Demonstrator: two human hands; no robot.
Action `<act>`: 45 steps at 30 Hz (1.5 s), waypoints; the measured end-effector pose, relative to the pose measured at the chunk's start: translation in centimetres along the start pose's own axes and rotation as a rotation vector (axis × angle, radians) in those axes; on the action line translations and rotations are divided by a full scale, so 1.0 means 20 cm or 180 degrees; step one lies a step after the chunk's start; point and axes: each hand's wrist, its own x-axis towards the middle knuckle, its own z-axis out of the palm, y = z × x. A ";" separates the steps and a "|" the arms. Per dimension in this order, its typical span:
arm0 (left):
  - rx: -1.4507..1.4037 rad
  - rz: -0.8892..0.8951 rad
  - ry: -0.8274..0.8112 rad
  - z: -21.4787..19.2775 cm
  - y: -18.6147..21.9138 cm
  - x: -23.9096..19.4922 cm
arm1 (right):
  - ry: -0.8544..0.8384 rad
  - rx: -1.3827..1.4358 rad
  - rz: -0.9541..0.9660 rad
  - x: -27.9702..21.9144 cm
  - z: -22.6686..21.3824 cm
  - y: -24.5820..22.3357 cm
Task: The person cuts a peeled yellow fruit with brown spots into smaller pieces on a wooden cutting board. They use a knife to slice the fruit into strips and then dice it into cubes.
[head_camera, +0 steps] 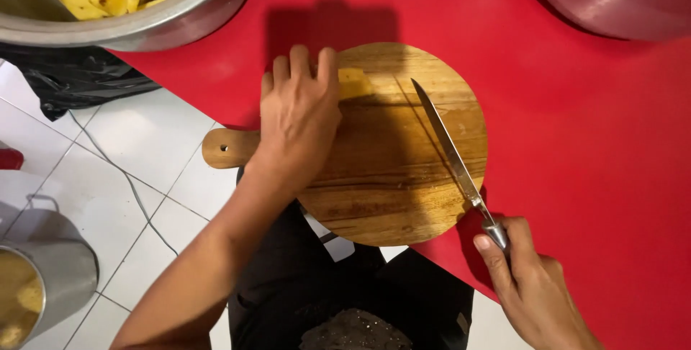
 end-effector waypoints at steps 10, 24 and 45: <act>-0.1337 0.0191 -0.0187 -0.30 0.18 -0.12 | -0.0050 0.0071 -0.0159 0.03 -0.04 0.05; -0.1885 0.0106 -0.0556 -0.31 0.18 -0.19 | -0.0181 -0.0538 -0.0157 -0.01 -0.09 0.00; -0.1057 0.0114 -0.0783 -0.24 0.12 -0.17 | 0.0687 -0.1812 -0.0601 0.05 -0.09 0.23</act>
